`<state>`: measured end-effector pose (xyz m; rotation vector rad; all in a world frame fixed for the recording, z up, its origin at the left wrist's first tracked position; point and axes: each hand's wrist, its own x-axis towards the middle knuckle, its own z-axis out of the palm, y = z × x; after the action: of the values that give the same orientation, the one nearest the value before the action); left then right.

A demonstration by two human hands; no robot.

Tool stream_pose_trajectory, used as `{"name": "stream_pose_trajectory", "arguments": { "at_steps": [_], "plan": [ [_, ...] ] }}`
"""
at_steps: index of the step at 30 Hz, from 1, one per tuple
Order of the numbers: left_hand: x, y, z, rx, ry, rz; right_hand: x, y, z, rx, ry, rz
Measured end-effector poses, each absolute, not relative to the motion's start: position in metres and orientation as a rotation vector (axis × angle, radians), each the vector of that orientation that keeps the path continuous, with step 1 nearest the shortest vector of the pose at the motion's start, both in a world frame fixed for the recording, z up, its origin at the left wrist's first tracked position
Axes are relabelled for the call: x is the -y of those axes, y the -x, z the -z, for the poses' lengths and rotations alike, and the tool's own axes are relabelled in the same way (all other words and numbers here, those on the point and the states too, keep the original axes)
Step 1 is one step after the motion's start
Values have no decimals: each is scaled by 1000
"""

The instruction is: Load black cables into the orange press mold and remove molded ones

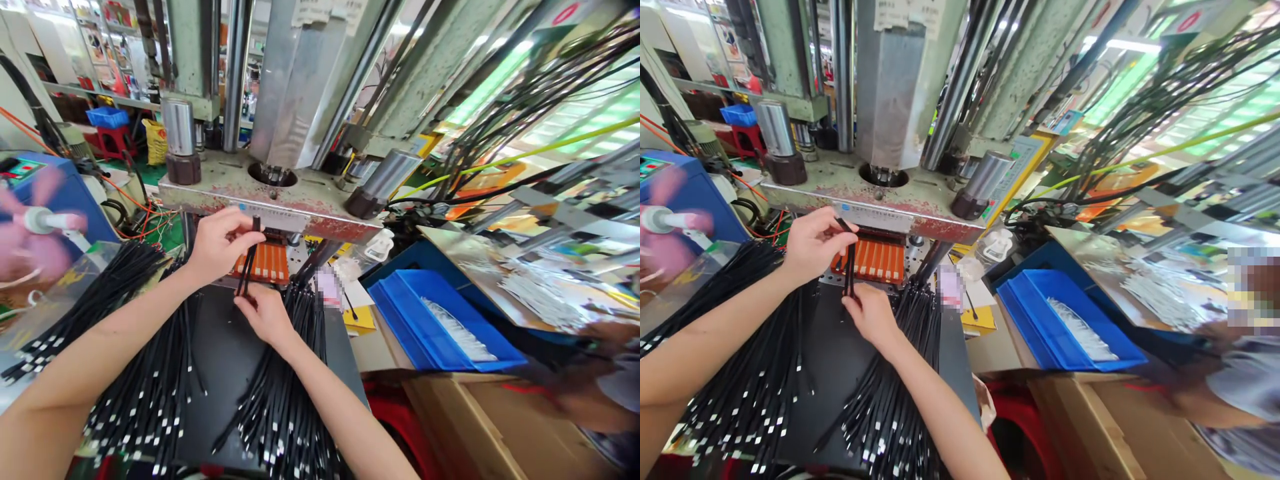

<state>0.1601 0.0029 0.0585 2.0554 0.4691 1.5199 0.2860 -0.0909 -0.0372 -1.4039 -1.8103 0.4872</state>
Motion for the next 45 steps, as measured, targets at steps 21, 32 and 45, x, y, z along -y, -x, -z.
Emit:
{"name": "stream_pose_trajectory", "arguments": {
  "at_steps": [21,32,45],
  "plan": [
    [-38,-134,23,-705,-3010,-81,-29,-327,28,1681,1905,-175],
    [-113,-212,6,-1156,-2764,-57,-15,-313,24,1731,2028,-201],
    [-38,-52,60,-2002,-2357,-60,129,-390,69,1730,2696,-233]
  ]
}}
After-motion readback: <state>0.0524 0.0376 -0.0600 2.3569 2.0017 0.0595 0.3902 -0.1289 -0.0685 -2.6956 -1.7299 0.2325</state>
